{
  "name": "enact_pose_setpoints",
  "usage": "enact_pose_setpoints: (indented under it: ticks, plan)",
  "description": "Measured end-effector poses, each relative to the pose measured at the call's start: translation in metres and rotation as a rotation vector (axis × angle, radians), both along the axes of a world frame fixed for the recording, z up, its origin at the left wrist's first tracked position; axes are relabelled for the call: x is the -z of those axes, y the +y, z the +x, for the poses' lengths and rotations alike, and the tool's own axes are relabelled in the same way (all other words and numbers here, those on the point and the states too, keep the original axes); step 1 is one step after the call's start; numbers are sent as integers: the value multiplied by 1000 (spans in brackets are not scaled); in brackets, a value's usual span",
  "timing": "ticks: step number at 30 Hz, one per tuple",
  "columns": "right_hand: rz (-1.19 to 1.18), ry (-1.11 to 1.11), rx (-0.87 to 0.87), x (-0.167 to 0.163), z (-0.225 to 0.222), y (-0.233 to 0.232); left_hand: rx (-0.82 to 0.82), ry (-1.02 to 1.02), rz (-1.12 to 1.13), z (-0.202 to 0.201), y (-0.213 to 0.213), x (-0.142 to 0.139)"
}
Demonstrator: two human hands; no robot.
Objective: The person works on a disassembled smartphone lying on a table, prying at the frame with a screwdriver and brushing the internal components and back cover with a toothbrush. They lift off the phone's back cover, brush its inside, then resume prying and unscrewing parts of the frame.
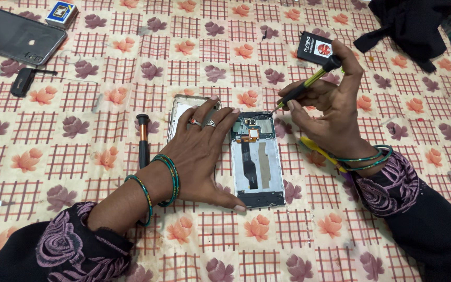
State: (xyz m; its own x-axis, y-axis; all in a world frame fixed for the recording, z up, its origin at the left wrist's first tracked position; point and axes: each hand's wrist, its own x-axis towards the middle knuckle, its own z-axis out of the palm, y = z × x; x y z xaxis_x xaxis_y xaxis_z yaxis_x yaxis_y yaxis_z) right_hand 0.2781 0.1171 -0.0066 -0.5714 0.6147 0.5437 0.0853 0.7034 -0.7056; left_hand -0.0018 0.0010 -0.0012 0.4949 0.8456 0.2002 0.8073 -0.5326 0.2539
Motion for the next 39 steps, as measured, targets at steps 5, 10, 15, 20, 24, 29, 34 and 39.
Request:
enact_pose_setpoints:
  ticks: [5,10,15,20,24,29,34,39]
  plan:
    - [19,-22,-36,0,-5,-2,-7,12,-12,0,0,0]
    - [-6,-30,-36,-3,-8,-2,-8,7,-1,0,1,2]
    - [135,-104,-33,-14,-9,-3,-3,13,-4,0,1,3]
    - [232,-93,43,-24,-18,-6,2,-1,-8,-1,1,4]
    - [145,-98,-32,-28,-17,-6,2,4,-12,-2,1,4]
    - [27,-55,-191,-27,-16,2,7,-4,-8,-4,1,2]
    - [145,-82,-112,-26,-25,6,1,23,-33,-5,1,1]
    - [209,-35,-22,-28,-29,-1,-7,33,-48,-4,2,1]
